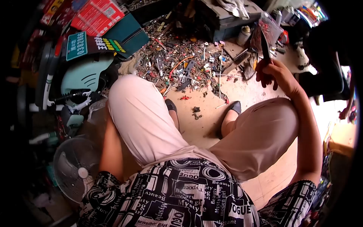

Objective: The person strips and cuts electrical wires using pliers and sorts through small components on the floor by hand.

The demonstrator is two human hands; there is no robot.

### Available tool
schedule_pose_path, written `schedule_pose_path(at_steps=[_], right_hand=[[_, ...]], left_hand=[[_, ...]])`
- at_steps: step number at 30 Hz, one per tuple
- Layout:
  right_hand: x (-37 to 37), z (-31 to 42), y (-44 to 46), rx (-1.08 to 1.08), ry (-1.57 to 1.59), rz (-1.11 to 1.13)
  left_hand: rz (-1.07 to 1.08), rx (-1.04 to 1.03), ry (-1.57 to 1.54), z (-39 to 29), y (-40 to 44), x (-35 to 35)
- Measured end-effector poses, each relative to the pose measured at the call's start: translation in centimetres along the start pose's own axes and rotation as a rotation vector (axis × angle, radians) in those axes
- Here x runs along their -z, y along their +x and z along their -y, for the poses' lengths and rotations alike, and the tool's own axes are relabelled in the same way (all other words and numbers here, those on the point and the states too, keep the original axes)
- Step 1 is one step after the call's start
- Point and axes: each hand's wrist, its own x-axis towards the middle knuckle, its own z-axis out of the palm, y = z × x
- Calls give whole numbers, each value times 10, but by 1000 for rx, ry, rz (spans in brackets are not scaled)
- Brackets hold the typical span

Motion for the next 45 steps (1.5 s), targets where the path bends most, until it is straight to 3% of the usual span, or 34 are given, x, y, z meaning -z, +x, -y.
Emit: schedule_pose_path(at_steps=[3, 9, 12, 13, 16, 17, 18, 19, 20, 22, 25, 27, 29, 32, 35, 37, 39, 41, 45], right_hand=[[3, -11, 4, 106, 29, 13], [-2, 1, 4, 88, -66, -14], [2, -8, 12, 163, -71, -53], [10, -2, 12, 87, -102, -4], [15, 16, 21, 233, -154, -115], [14, 26, 22, 349, -134, -123], [-1, 45, 17, 401, 93, -197], [-14, 92, 3, 136, 144, -267], [-17, 98, 3, 211, 394, -223], [-25, 108, 7, 273, 738, -162], [-45, 116, 18, 176, 763, -213], [-53, 113, 27, 158, 775, -187], [-50, 105, 36, 165, 756, -84], [-43, 101, 52, 145, 811, -89], [-37, 115, 65, 46, 809, -93], [-36, 117, 75, 14, 519, -203], [-31, 117, 82, -26, 326, -232], [-28, 119, 88, -6, 335, -177], [-32, 127, 97, -89, 251, -231]], left_hand=[[38, -12, 57, -10, 9, -11], [115, -52, 280, -32, 17, -20], [227, -153, 553, -53, 26, -30], [277, -207, 674, -64, 31, -37], [276, -235, 1089, -115, 21, -101], [259, -205, 1215, -134, 9, -134], [349, -257, 1253, -141, 14, -153], [440, -311, 1284, -145, 23, -171], [550, -308, 1316, -146, 31, -190], [718, -278, 1413, -134, 30, -238], [1068, -222, 1562, -86, 42, -284], [1250, -414, 1792, -41, 49, -298], [1259, -275, 1928, 1, 44, -308], [1349, -228, 1988, 77, 62, -295], [1280, -127, 2128, 140, 72, -273], [1156, -86, 2183, 163, 67, -264], [903, -21, 2090, 184, 59, -258], [635, -58, 1957, 198, 42, -259], [673, -207, 1764, 217, 33, -265]])
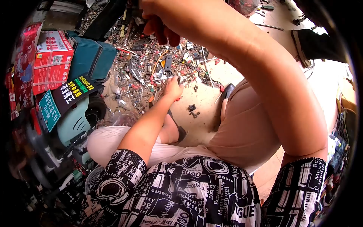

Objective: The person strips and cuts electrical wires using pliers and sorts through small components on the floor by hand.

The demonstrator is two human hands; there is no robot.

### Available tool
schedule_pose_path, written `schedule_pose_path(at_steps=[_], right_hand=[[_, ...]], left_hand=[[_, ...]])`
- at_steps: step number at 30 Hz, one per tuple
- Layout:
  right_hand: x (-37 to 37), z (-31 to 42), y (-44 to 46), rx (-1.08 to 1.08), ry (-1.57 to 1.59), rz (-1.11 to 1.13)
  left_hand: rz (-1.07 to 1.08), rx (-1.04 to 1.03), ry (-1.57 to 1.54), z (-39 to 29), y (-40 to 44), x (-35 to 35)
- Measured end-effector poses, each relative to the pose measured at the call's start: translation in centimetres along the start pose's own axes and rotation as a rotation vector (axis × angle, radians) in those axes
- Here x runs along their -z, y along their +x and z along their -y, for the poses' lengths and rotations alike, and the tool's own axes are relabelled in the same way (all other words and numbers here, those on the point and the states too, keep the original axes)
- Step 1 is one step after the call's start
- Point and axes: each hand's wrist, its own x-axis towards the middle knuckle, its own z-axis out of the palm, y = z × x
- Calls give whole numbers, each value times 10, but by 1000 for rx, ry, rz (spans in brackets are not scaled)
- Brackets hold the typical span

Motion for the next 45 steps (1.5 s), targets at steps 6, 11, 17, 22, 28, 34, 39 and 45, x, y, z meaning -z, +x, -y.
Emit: schedule_pose_path(at_steps=[6, 11, 17, 22, 28, 34, 39, 45], right_hand=[[0, -4, 20, 32, -131, 3], [6, -33, 65, 342, -304, 23], [6, -55, 86, 537, -371, -107], [13, -60, 94, 490, -372, -93], [16, -49, 85, 544, -473, -68], [11, -43, 62, 665, -444, -81], [21, -45, 35, 645, -434, -65], [28, -54, 39, 576, -554, -69]], left_hand=[[-269, -68, -166, -6, 12, 16], [-481, 61, -75, 35, 45, 24], [-178, 340, -51, 56, 61, 37], [90, 258, 47, 62, 81, 9], [-152, 247, -79, 33, 83, 21], [63, 167, -196, 11, 54, 18], [-14, 84, 56, 16, 28, 5], [55, 154, 29, 4, 37, 19]])
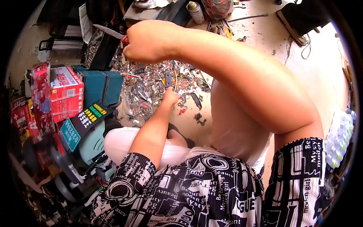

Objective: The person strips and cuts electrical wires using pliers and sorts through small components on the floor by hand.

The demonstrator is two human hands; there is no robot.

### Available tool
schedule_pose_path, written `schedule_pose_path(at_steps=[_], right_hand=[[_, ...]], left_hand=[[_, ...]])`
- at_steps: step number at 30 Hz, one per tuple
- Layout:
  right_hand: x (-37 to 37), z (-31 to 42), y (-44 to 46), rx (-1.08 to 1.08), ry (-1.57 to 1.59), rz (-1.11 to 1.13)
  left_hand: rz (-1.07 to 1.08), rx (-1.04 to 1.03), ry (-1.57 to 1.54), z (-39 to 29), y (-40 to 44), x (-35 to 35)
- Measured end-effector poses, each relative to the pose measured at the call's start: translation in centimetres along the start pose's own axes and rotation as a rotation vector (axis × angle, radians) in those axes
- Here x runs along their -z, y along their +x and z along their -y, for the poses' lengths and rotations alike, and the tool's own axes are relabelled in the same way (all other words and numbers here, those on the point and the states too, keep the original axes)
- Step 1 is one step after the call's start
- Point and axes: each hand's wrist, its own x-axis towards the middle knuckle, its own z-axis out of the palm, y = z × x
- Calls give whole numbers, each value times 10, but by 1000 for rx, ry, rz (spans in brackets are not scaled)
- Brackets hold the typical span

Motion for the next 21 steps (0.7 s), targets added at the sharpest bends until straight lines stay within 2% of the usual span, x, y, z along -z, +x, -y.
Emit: schedule_pose_path(at_steps=[3, 4, 6, 10, 12, 15, 16, 21], right_hand=[[0, -1, 2, -32, 6, 21], [-1, -2, 3, -26, 4, 12], [-6, -5, 9, -39, -13, 14], [-10, -10, 14, -67, -43, 40], [-10, -7, 15, -105, 104, 100], [-5, 4, 9, -130, 139, 113], [-7, 3, 10, -126, 138, 110], [-11, -2, 18, -135, 202, 92]], left_hand=[[22, -39, 53, 9, 7, -7], [120, 18, 43, 13, 11, -9], [162, 28, 121, 14, 10, -12], [153, -19, 127, 0, -13, -4], [71, -49, 135, -1, -17, -14], [170, -16, 172, -5, -18, -21], [124, -70, 200, -7, -24, -22], [257, -45, 22, -14, -15, -14]])
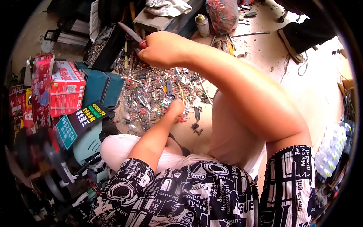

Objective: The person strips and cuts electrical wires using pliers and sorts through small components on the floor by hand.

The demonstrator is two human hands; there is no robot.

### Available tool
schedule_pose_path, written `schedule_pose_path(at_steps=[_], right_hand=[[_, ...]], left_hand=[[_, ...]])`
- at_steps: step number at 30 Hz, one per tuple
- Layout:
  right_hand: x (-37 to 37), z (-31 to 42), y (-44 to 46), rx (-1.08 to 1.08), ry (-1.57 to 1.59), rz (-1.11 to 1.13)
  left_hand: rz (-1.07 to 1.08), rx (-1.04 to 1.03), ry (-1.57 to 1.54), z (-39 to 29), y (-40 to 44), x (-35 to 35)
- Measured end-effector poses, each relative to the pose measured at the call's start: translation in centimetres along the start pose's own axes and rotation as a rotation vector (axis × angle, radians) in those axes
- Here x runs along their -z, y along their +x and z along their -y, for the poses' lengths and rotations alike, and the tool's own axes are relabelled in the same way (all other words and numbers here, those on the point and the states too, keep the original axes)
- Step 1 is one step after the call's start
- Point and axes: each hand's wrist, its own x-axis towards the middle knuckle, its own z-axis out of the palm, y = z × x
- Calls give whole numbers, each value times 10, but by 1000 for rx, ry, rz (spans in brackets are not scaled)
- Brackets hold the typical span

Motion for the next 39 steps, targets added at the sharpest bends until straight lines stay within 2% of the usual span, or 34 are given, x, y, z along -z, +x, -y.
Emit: schedule_pose_path(at_steps=[2, 4, 5, 6, 8, 9, 11, 12, 14, 17, 20, 22, 24, 27, 28, 30, 34, 39], right_hand=[[-1, -7, 5, 154, -99, 37], [-4, -6, 10, 233, -142, 75], [-7, -1, 11, 100, -28, 62], [-10, 3, 12, -32, 85, 50], [-16, 8, 13, -22, 103, 81], [-20, 11, 12, -45, 123, 67], [-25, 9, 18, -21, 127, 22], [-28, 6, 22, 24, 112, -6], [-31, 10, 24, -83, 240, 1], [-33, 25, 20, -144, 315, -53], [-39, 19, 28, -197, 387, -87], [-38, 21, 31, -124, 452, -94], [-41, 20, 32, -91, 486, -88], [-39, 18, 40, -67, 601, -19], [-36, 18, 41, -72, 625, -25], [-26, 29, 40, -218, 626, -9], [-29, 0, 57, -139, 770, 16], [-25, -6, 58, -151, 876, 52]], left_hand=[[28, -139, -118, -19, -15, 37], [-172, -276, -223, -10, 13, 45], [-256, -453, -249, -7, 28, 57], [-305, -545, -309, -9, 16, 76], [-360, -654, -451, -36, -45, 132], [-395, -727, -313, -41, -66, 157], [-194, -514, -679, -70, -131, 208], [-209, -503, -794, -68, -140, 216], [-211, -646, -968, -63, -163, 232], [-293, -582, -1004, -67, -200, 250], [-249, -648, -1058, -69, -210, 252], [-248, -721, -976, -65, -205, 253], [-224, -686, -934, -61, -209, 258], [-195, -743, -1040, -55, -194, 256], [-169, -702, -1128, -56, -193, 255], [-83, -637, -1173, -53, -200, 262], [-63, -647, -1187, -52, -203, 262], [-32, -597, -1118, -48, -203, 261]])
